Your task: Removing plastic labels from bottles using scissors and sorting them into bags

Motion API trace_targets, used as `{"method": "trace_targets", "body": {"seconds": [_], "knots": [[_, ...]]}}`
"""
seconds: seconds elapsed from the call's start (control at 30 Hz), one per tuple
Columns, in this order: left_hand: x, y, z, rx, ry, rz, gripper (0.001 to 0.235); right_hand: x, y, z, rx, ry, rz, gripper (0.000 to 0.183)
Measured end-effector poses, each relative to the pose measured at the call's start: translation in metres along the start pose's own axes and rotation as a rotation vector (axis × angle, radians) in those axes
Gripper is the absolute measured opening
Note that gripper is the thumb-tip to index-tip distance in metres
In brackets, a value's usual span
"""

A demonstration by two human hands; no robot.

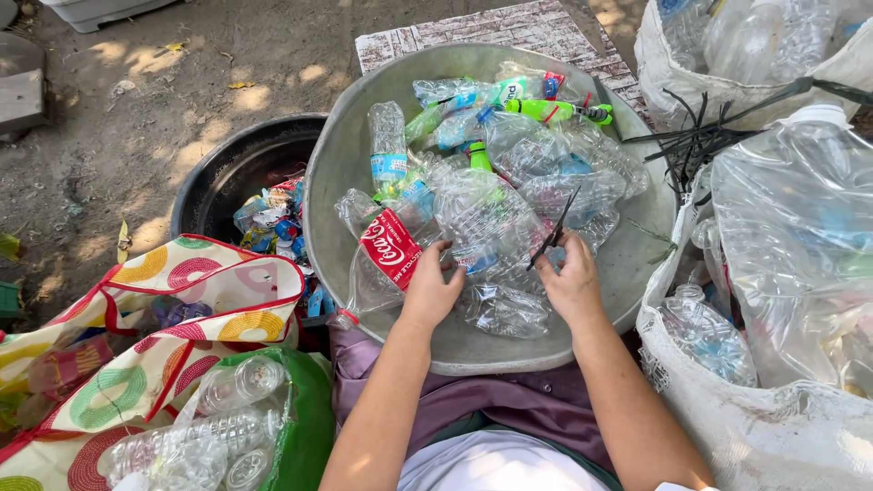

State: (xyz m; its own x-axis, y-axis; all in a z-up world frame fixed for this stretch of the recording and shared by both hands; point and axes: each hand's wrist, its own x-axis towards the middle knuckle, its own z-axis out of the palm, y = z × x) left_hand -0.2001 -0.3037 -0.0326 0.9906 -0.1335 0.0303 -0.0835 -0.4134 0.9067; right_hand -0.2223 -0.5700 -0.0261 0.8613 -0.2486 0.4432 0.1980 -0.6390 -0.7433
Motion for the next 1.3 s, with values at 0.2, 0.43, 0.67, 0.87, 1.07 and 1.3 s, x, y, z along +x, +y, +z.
{"method": "trace_targets", "body": {"seconds": [0.2, 0.43, 0.67, 0.87, 1.07, 1.3], "knots": [[-0.002, 0.008, 0.000, 0.019, -0.101, 0.081, 0.058, 0.000, -0.019, -0.005, -0.015, -0.013, -0.017, 0.029], [-0.005, 0.019, -0.004, -0.049, -0.134, 0.162, 0.054, 0.002, -0.016, -0.005, 0.068, -0.037, 0.075, 0.024], [-0.005, 0.014, -0.004, 0.051, -0.119, 0.149, 0.041, -0.001, -0.017, -0.001, 0.214, -0.115, 0.115, 0.015], [-0.006, 0.004, -0.002, 0.184, -0.198, 0.061, 0.041, -0.002, -0.018, 0.000, 0.237, -0.178, 0.123, 0.016], [-0.006, 0.015, -0.004, 0.120, -0.215, 0.127, 0.041, -0.003, -0.026, -0.003, 0.265, -0.217, 0.128, 0.017], [-0.009, 0.019, -0.002, -0.048, -0.324, 0.411, 0.043, -0.006, -0.058, -0.010, 0.326, -0.398, -0.001, 0.025]]}}
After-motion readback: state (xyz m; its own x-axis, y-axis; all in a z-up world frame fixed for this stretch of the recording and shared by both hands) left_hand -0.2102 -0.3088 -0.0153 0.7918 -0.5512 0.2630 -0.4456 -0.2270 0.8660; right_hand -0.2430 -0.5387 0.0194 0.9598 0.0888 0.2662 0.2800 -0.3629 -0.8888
